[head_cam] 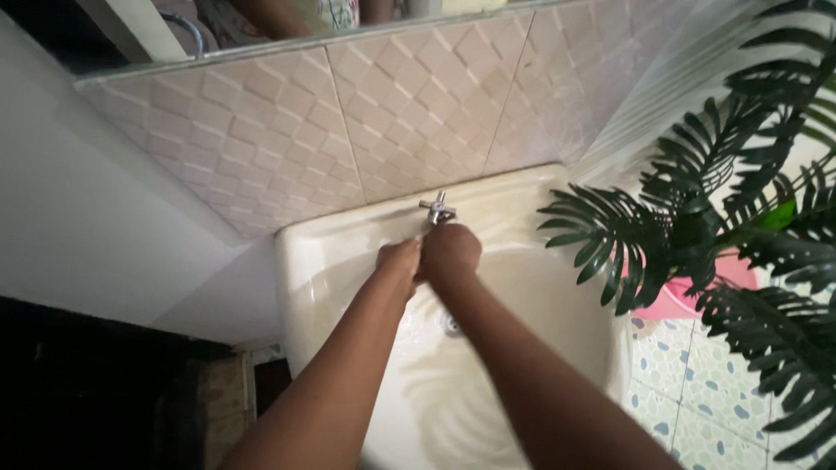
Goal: The person scrubs a white bathroom sink with soapy hands, cleaning the basin, faucet, and drain area. The person repeatedly rinses and scrubs the sink surfaces under running water.
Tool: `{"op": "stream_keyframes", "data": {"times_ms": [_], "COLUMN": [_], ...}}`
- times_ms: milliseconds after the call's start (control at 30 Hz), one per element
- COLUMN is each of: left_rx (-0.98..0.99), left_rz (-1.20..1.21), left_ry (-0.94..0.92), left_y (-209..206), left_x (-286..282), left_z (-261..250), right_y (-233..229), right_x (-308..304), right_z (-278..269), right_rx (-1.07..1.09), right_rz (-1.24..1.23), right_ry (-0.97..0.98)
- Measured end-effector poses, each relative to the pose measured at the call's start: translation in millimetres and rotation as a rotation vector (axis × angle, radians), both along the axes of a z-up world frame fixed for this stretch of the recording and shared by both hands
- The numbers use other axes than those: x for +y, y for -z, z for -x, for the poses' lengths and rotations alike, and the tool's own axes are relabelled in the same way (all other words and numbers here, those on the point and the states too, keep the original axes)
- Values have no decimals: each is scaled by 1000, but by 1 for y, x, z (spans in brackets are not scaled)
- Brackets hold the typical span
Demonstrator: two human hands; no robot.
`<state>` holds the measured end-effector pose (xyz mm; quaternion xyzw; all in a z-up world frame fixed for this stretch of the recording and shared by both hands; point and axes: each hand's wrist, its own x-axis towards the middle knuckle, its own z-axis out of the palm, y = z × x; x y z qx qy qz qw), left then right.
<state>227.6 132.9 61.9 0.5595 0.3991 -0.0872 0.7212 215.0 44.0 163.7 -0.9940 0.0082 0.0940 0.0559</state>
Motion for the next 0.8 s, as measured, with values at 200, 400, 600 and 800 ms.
{"op": "stream_keyframes", "data": {"times_ms": [200, 400, 600, 800], "left_rx": [-69, 68, -31, -66], "left_rz": [153, 86, 184, 421], "left_ry": [59, 116, 155, 256], "left_y": [19, 41, 57, 58], "left_x": [-19, -17, -14, -8], "left_z": [-21, -32, -41, -43], "right_y": [-9, 7, 35, 49], "right_x": [-42, -13, -21, -65], "right_z": [38, 71, 1, 21], "right_rx": [140, -366, -74, 184], "right_rz": [-946, -116, -192, -1019], "right_ry": [148, -5, -59, -63]}}
